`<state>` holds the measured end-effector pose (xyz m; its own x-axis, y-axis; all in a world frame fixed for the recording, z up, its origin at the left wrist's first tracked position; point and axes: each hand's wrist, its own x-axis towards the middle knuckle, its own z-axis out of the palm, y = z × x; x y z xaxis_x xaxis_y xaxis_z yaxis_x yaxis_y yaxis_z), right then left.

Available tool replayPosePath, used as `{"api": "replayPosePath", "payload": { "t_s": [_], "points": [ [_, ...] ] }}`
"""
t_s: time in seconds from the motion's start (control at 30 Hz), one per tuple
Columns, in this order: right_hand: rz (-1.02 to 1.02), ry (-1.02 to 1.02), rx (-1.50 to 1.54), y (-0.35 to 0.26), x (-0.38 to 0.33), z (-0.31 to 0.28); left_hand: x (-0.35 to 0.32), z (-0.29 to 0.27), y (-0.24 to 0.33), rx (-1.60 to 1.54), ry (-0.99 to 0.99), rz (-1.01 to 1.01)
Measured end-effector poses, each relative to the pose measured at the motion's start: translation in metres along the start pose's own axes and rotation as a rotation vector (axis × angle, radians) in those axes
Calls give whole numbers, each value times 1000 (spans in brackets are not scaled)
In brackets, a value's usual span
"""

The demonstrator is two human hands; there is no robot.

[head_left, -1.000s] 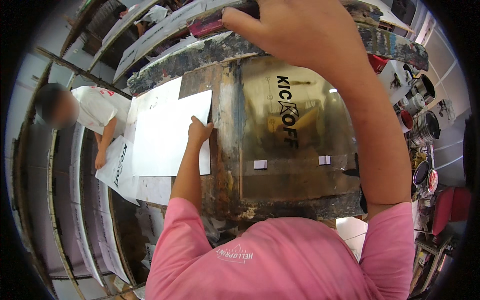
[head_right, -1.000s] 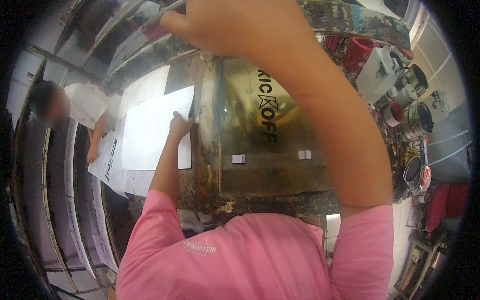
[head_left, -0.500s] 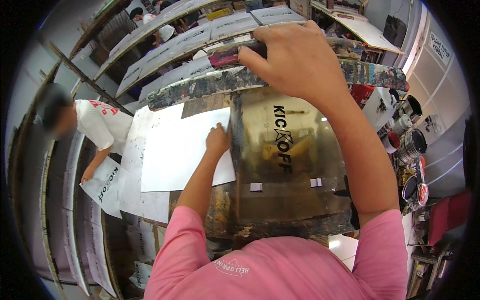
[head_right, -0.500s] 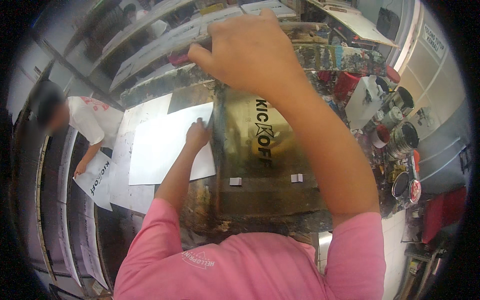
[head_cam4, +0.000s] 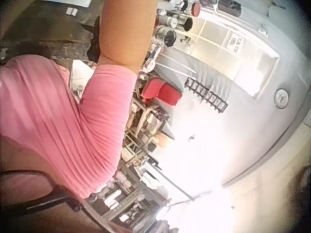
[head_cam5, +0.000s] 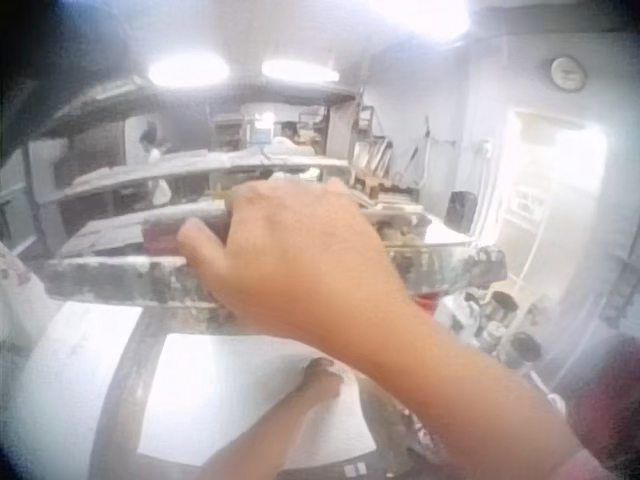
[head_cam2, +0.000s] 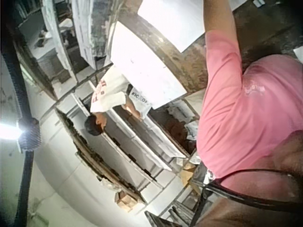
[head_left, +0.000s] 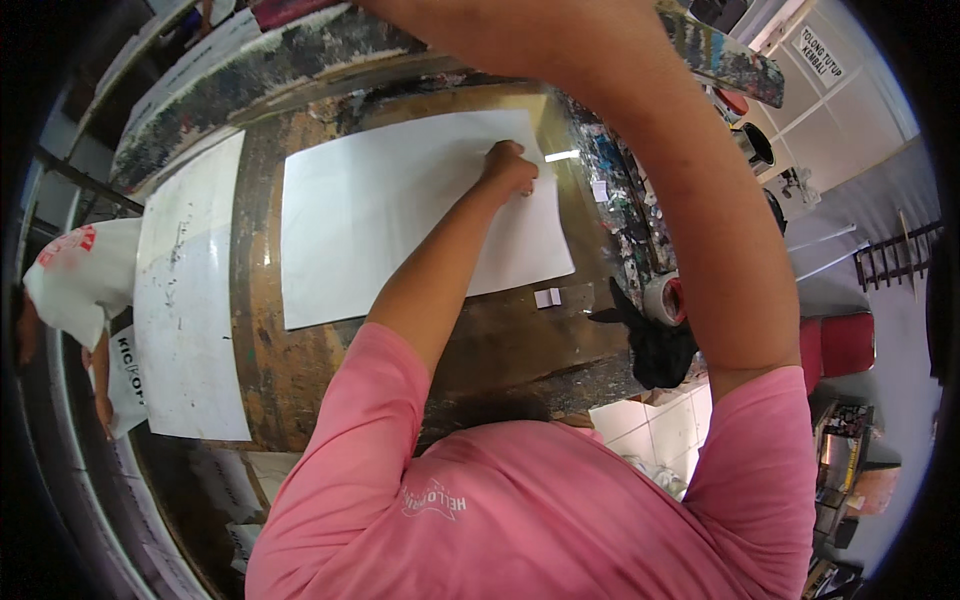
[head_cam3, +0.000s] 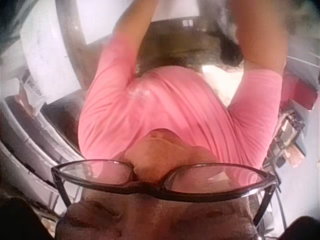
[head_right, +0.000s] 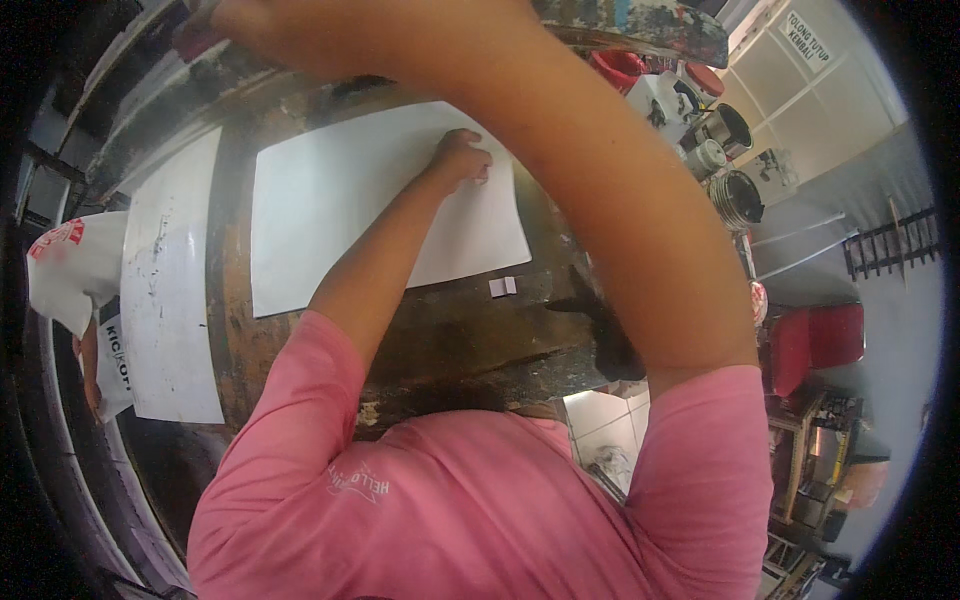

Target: The person is screen printing black logos onto white plastic bags by placing them one by one on a flat surface, lowering a screen over them, and dragging ink across the screen with a squeegee.

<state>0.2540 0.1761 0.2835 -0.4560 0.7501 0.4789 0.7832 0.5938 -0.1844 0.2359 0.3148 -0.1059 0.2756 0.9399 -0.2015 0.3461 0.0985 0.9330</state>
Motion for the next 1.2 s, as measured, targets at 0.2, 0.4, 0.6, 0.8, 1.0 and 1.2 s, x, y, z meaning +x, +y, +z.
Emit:
{"api": "replayPosePath", "payload": {
  "t_s": [0.2, 0.4, 0.6, 0.8, 1.0, 1.2],
  "points": [
    [54, -102, 3, -11, -4, -17, 45, 72, 7, 396, 76, 159],
    [37, -63, -20, -11, -3, -20, 64, 98, -17, 257, 119, 369],
    [10, -113, 6, -5, -4, -19, 82, 35, -6, 354, 188, 581],
    [-38, -84, -13, 1, -7, -11, 96, -90, -41, 959, 271, 417],
    [-60, -82, -3, 7, -5, -10, 77, -83, -44, 1017, 162, 264],
    [-60, -94, -2, 9, -5, -6, 68, -86, -12, 963, 96, 186]
  ]
}}
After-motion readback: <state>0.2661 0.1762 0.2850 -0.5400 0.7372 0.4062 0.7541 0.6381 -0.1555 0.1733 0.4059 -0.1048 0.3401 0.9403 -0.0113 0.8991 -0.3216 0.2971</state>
